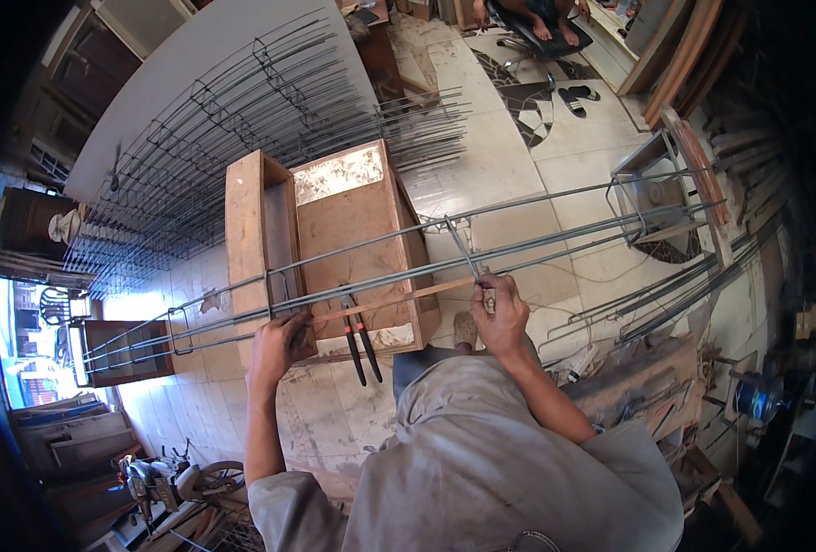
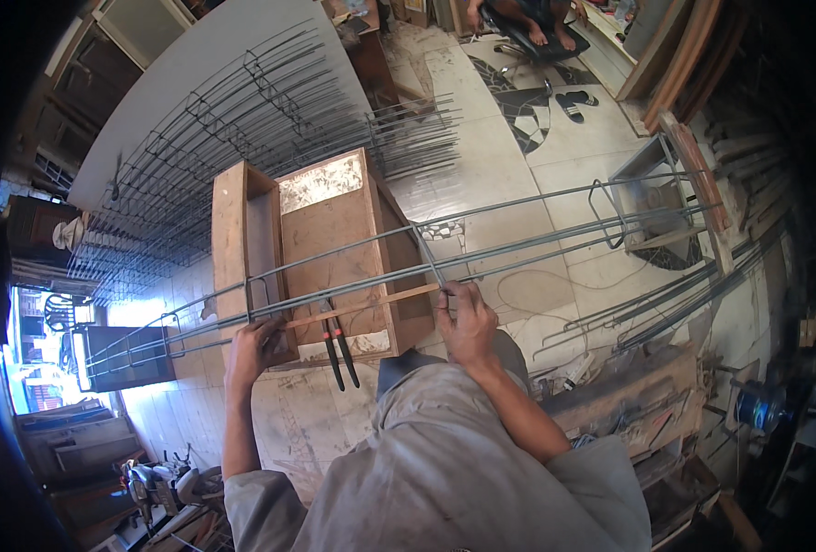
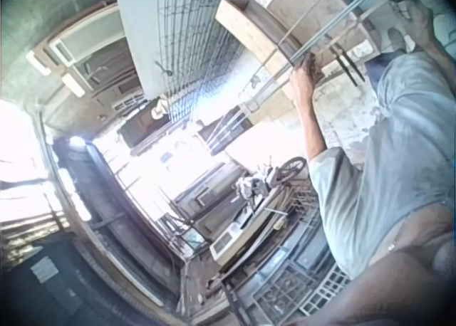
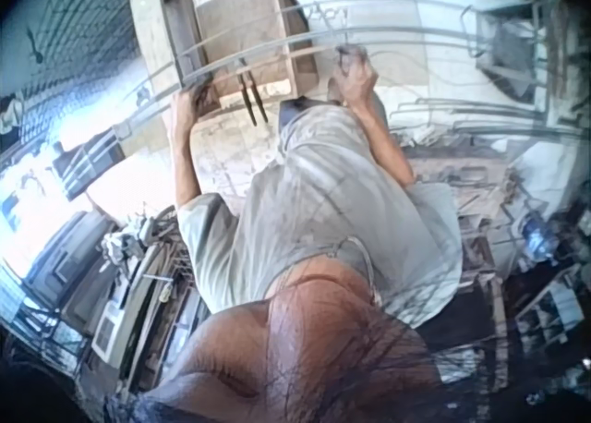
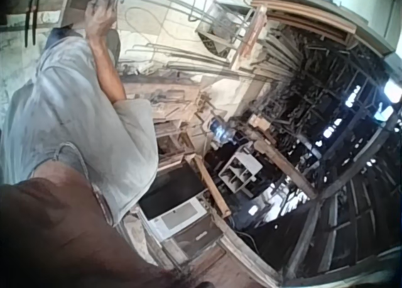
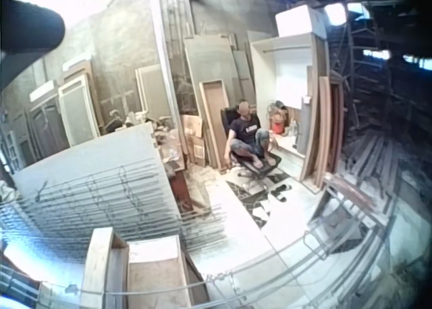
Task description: The person assembles a metal cage structure by hand and using pliers. The person positions metal rods against a wooden frame, threads thin wire around the intersections, and twists the wire tight with pliers to secure the joints.
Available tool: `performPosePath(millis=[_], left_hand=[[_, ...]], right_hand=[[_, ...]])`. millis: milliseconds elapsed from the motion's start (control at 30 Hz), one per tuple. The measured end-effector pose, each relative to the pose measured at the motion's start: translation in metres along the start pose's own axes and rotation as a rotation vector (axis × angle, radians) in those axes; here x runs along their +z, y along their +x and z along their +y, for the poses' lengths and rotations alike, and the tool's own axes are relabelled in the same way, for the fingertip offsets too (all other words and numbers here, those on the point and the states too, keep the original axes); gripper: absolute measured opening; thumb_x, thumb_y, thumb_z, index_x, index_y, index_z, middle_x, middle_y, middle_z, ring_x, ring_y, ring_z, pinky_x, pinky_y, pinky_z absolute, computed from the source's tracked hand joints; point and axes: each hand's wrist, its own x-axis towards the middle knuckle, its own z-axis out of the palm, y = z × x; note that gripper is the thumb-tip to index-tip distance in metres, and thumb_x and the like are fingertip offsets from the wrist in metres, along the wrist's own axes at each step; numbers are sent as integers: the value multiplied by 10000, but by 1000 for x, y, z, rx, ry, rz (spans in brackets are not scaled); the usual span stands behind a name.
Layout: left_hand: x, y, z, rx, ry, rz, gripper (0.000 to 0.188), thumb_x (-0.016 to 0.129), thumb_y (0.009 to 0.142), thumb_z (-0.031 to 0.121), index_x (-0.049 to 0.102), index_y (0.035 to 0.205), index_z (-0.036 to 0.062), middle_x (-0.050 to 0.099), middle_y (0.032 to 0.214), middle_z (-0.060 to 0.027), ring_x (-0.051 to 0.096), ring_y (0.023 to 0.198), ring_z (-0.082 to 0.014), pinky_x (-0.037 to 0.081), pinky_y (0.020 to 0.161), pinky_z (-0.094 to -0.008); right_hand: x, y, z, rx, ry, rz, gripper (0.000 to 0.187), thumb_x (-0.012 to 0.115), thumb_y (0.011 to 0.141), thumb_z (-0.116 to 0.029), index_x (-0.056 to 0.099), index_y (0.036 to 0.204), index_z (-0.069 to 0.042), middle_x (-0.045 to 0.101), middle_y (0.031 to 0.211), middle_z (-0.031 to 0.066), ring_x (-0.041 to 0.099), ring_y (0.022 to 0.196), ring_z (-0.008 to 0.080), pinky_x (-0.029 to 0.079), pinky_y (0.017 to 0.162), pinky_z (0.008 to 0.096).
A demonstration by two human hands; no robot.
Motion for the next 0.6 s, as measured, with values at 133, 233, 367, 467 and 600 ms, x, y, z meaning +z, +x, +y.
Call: performPosePath(millis=[133,233,367,467,600], left_hand=[[1,0,-1,4,-13,10,469,770,685,22,697,1146,59,709,1095,-155,678,974,-369,559,819,-426],[0,0,2,1,2,11,434,729,740,13,694,1170,66,705,1106,-161,676,983,-373,558,822,-431],[2,1,-2,14,8,5,450,724,745,10,693,1190,70,701,1120,-165,675,984,-376,559,823,-431],[4,-2,-5,11,4,7,511,768,689,31,687,1193,64,698,1126,-167,672,983,-377,557,827,-428],[-2,-3,1,8,26,-13,624,819,596,58,677,1204,60,694,1132,-168,667,984,-379,552,834,-428]], right_hand=[[0,2,-2,7,14,-3,229,688,853,-64,588,1059,-64,623,883,97,659,747,319,523,618,419],[-1,1,-2,0,-8,-5,235,690,853,-65,589,1066,-66,620,876,97,657,742,317,520,615,419],[-2,2,-2,-28,-56,2,225,696,852,-81,602,1056,-82,618,869,93,653,726,316,521,612,416],[-12,7,-9,-44,-90,-18,171,703,855,-118,631,1008,-98,619,872,89,655,713,318,530,618,416],[-33,46,-14,-40,-119,-37,111,711,864,-179,673,933,-101,635,899,88,676,735,320,545,626,411]])
